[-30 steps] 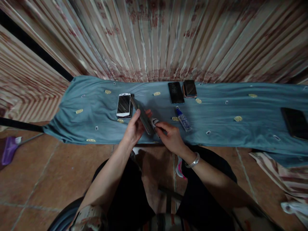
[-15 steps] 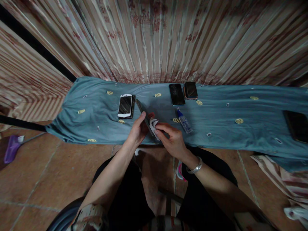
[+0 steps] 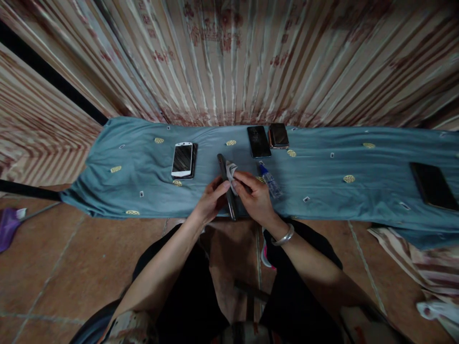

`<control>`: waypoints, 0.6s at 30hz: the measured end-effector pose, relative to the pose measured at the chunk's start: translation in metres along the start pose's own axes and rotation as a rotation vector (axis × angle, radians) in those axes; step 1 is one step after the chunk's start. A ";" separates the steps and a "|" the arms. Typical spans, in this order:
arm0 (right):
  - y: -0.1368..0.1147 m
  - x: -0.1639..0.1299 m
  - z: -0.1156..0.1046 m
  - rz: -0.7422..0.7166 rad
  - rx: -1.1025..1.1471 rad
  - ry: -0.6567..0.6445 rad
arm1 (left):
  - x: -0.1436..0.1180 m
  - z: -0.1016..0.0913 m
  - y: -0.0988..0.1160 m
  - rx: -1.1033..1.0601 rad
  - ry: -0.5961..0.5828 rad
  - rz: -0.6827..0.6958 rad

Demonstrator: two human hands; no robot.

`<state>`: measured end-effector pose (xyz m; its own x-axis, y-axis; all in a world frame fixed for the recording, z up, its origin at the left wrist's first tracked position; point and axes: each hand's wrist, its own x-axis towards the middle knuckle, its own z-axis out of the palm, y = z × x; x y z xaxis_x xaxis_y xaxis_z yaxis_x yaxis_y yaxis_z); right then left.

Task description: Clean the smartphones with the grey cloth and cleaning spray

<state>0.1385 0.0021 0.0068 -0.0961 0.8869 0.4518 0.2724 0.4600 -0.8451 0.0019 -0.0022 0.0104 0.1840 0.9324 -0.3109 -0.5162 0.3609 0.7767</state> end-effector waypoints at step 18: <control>-0.002 0.012 -0.025 -0.158 -0.252 -0.004 | -0.009 0.006 -0.002 0.187 -0.125 -0.007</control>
<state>0.1603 0.0105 0.0213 -0.1599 0.8058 0.5702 0.4827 0.5677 -0.6668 0.0058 -0.0112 0.0147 0.2956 0.9205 -0.2555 -0.3528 0.3537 0.8662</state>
